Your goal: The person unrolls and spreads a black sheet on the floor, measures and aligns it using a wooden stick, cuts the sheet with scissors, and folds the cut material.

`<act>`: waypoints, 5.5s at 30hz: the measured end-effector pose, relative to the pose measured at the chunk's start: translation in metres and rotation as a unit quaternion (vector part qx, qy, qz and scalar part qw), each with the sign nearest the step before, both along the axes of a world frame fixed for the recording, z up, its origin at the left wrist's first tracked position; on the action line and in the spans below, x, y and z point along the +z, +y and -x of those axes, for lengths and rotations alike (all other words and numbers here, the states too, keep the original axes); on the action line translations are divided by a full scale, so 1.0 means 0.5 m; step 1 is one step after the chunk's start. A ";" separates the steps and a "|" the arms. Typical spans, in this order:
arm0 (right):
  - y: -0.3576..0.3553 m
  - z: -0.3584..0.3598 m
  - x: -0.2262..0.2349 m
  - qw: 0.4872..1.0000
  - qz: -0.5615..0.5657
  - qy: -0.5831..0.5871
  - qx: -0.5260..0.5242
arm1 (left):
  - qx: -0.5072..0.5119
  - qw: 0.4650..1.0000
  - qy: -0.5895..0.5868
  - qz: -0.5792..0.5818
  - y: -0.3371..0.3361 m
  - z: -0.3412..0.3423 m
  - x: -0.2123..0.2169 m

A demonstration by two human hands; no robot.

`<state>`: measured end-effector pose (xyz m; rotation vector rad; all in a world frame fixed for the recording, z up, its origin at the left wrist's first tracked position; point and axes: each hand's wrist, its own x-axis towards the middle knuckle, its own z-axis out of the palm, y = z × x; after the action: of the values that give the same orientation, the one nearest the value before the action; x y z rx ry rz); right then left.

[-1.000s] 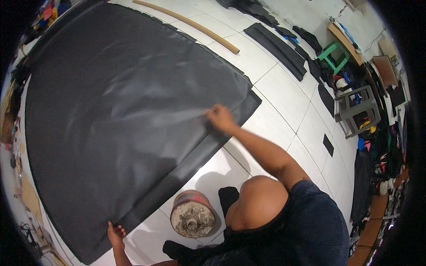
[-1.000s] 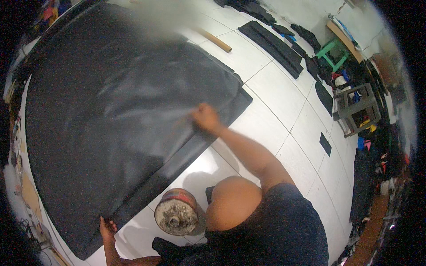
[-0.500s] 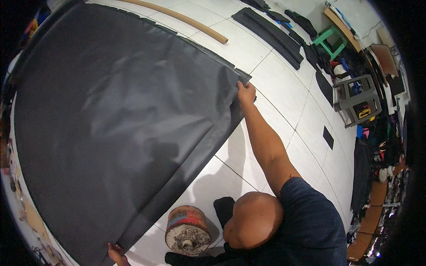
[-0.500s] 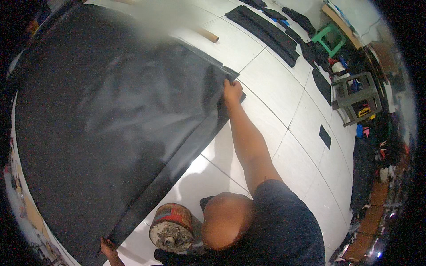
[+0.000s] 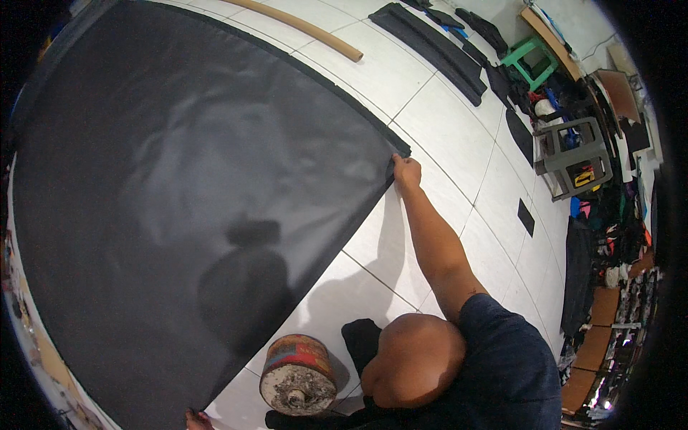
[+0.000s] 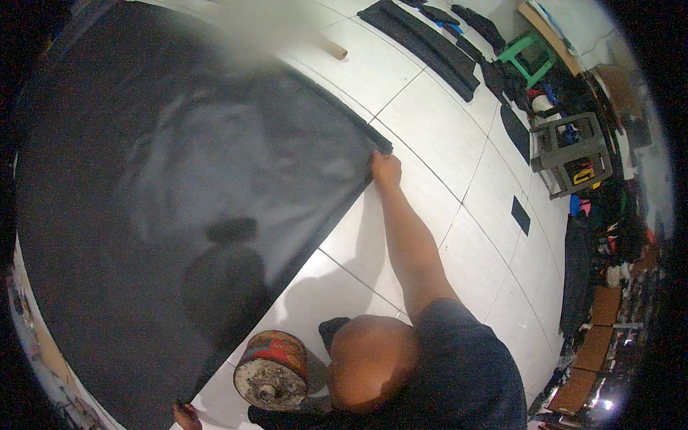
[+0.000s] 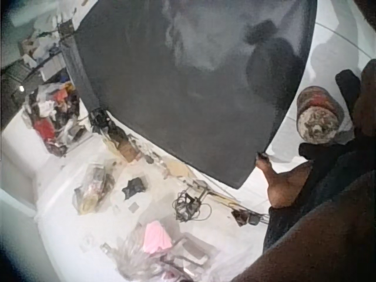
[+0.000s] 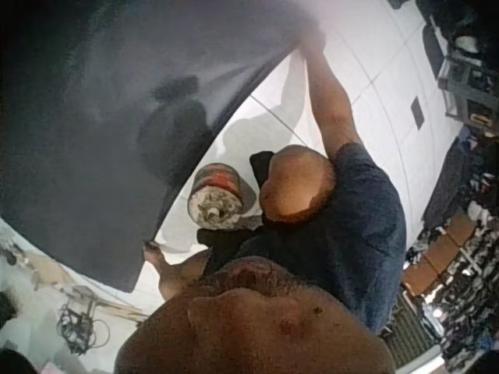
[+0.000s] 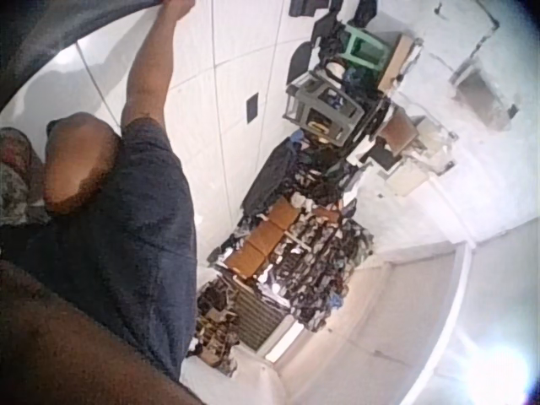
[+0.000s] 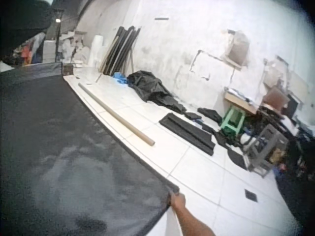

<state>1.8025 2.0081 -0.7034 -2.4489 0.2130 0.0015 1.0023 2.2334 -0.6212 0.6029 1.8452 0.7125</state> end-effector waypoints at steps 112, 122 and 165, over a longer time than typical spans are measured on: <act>0.338 0.655 0.328 0.649 -0.031 -0.031 0.759 | -0.530 0.752 0.339 -0.197 -0.035 -0.007 -0.034; 0.396 0.634 0.433 0.623 0.035 0.220 0.750 | -0.768 0.528 0.354 0.076 0.139 -0.060 0.093; -0.124 -0.775 1.239 0.925 -0.129 0.333 0.131 | -0.659 0.699 0.219 0.173 0.343 -1.342 0.961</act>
<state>2.1900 1.9462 -0.0841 -2.1086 0.1626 0.9279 1.6731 2.4047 -0.1408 1.6395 1.3328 -0.7933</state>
